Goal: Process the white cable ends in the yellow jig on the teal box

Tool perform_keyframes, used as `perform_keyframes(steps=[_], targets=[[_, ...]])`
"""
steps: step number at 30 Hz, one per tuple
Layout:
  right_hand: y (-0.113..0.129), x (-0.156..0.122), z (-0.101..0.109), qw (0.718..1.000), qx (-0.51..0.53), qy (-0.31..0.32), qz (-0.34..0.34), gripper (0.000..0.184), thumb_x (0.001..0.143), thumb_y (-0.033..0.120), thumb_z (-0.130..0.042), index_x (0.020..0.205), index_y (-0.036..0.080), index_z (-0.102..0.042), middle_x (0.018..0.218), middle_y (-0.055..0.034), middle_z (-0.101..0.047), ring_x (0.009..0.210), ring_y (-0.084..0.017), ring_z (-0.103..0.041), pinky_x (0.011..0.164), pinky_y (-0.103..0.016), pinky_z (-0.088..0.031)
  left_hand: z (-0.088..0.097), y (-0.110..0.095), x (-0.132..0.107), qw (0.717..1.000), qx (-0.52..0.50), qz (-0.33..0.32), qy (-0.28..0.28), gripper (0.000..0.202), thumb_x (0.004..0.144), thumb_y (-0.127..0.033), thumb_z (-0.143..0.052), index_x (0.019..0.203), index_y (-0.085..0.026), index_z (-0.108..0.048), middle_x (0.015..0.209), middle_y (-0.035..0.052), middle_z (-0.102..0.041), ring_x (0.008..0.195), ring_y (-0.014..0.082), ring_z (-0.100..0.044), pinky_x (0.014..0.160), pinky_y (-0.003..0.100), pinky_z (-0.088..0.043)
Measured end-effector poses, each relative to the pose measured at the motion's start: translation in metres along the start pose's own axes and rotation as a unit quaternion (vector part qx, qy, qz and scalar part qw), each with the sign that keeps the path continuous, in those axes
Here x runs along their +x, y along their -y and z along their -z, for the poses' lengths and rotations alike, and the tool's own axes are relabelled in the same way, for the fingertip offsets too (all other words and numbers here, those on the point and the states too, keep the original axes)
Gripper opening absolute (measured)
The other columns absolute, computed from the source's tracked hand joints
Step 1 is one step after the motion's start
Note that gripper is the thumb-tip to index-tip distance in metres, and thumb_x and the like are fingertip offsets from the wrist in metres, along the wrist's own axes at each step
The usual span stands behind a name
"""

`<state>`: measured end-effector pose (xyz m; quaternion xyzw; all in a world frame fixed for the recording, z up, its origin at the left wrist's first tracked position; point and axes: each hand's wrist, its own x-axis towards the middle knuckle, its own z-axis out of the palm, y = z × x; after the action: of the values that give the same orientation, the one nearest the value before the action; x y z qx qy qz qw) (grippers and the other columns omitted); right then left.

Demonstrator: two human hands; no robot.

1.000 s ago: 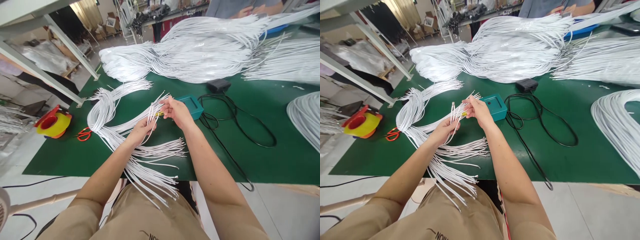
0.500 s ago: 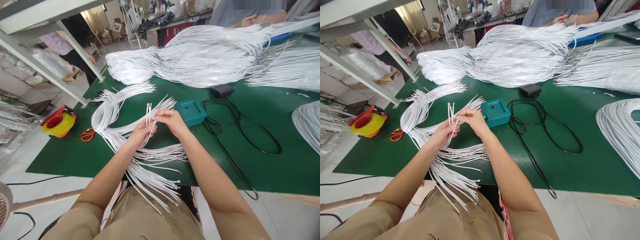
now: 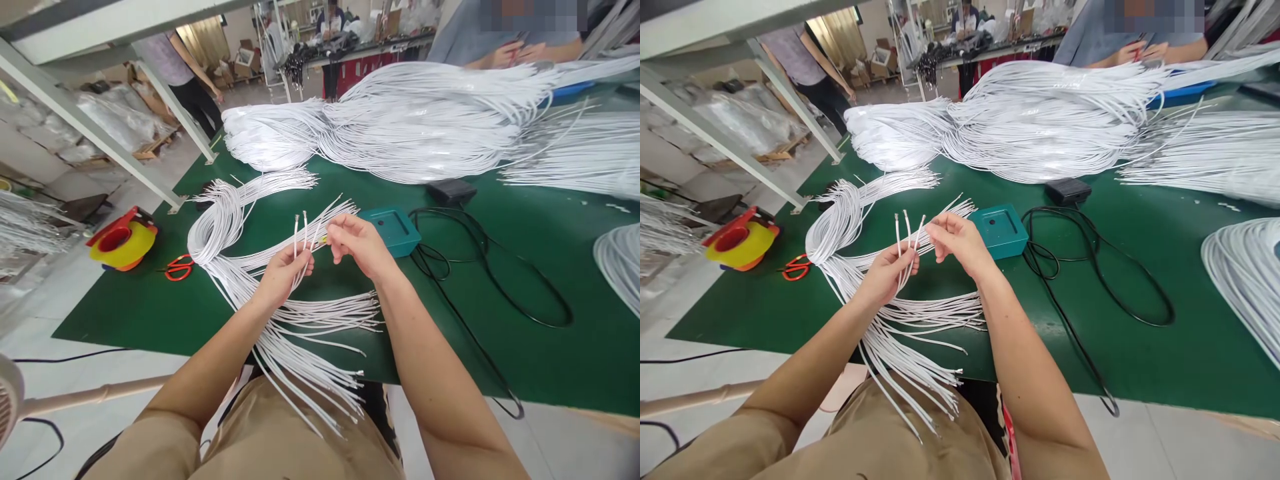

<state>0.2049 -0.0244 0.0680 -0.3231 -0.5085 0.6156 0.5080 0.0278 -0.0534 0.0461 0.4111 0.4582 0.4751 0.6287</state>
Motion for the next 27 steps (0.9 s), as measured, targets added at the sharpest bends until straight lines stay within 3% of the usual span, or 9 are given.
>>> perform_keyframes(steps=[4, 9, 14, 19, 23, 27], targets=[[-0.013, 0.007, -0.010, 0.997, -0.027, -0.073, 0.015, 0.025, 0.070, 0.038, -0.077, 0.068, 0.019, -0.062, 0.051, 0.0062, -0.053, 0.043, -0.008, -0.047, 0.045, -0.022, -0.043, -0.002, 0.005, -0.003, 0.999, 0.033, -0.009, 0.020, 0.035, 0.068, -0.038, -0.079, 0.088, -0.015, -0.062, 0.068, -0.0017, -0.062, 0.062, 0.0083, -0.057, 0.066, 0.024, -0.047], [-0.019, 0.007, -0.021, 0.996, -0.060, -0.072, -0.001, 0.024, 0.067, 0.035, -0.077, 0.059, 0.018, -0.062, 0.055, 0.0038, -0.058, 0.042, -0.007, -0.046, 0.043, -0.023, -0.037, 0.002, -0.003, 0.009, 0.998, 0.035, -0.029, 0.043, 0.035, 0.068, -0.037, -0.080, 0.083, -0.014, -0.058, 0.081, 0.0012, -0.066, 0.077, 0.0119, -0.063, 0.078, 0.027, -0.048], [-0.024, 0.008, -0.023, 0.994, -0.074, -0.082, 0.001, 0.022, 0.075, 0.035, -0.068, 0.061, 0.018, -0.066, 0.050, 0.0041, -0.053, 0.043, -0.008, -0.044, 0.047, -0.024, -0.036, 0.003, -0.009, 0.026, 0.997, 0.041, -0.038, 0.059, 0.038, 0.066, -0.034, -0.081, 0.078, -0.015, -0.050, 0.070, -0.0024, -0.060, 0.069, 0.0094, -0.060, 0.058, 0.020, -0.039], [-0.031, 0.011, -0.022, 0.995, 0.031, -0.089, -0.033, 0.026, 0.074, 0.038, -0.070, 0.059, 0.018, -0.061, 0.049, 0.0047, -0.045, 0.047, -0.008, -0.038, 0.048, -0.024, -0.033, 0.002, -0.010, 0.036, 0.994, 0.078, -0.053, 0.048, 0.041, 0.067, -0.036, -0.078, 0.073, -0.018, -0.041, 0.069, -0.0032, -0.059, 0.064, 0.0088, -0.058, 0.054, 0.020, -0.034], [-0.037, 0.016, -0.021, 0.979, 0.152, -0.095, -0.097, 0.031, 0.069, 0.033, -0.073, 0.052, 0.018, -0.053, 0.053, 0.0049, -0.039, 0.047, -0.006, -0.025, 0.042, -0.023, -0.024, 0.003, -0.006, 0.045, 0.991, 0.088, -0.070, 0.077, 0.042, 0.070, -0.037, -0.074, 0.072, -0.019, -0.037, 0.069, -0.0029, -0.059, 0.067, 0.0101, -0.059, 0.057, 0.022, -0.036], [-0.042, 0.019, -0.020, 0.969, 0.170, -0.127, -0.126, 0.032, 0.067, 0.028, -0.071, 0.049, 0.019, -0.046, 0.053, 0.0060, -0.033, 0.046, -0.006, -0.021, 0.040, -0.022, -0.020, 0.002, 0.004, 0.049, 0.994, 0.052, -0.058, 0.073, 0.046, 0.068, -0.043, -0.075, 0.073, -0.019, -0.036, 0.070, -0.0024, -0.058, 0.066, 0.0099, -0.057, 0.058, 0.022, -0.036]])
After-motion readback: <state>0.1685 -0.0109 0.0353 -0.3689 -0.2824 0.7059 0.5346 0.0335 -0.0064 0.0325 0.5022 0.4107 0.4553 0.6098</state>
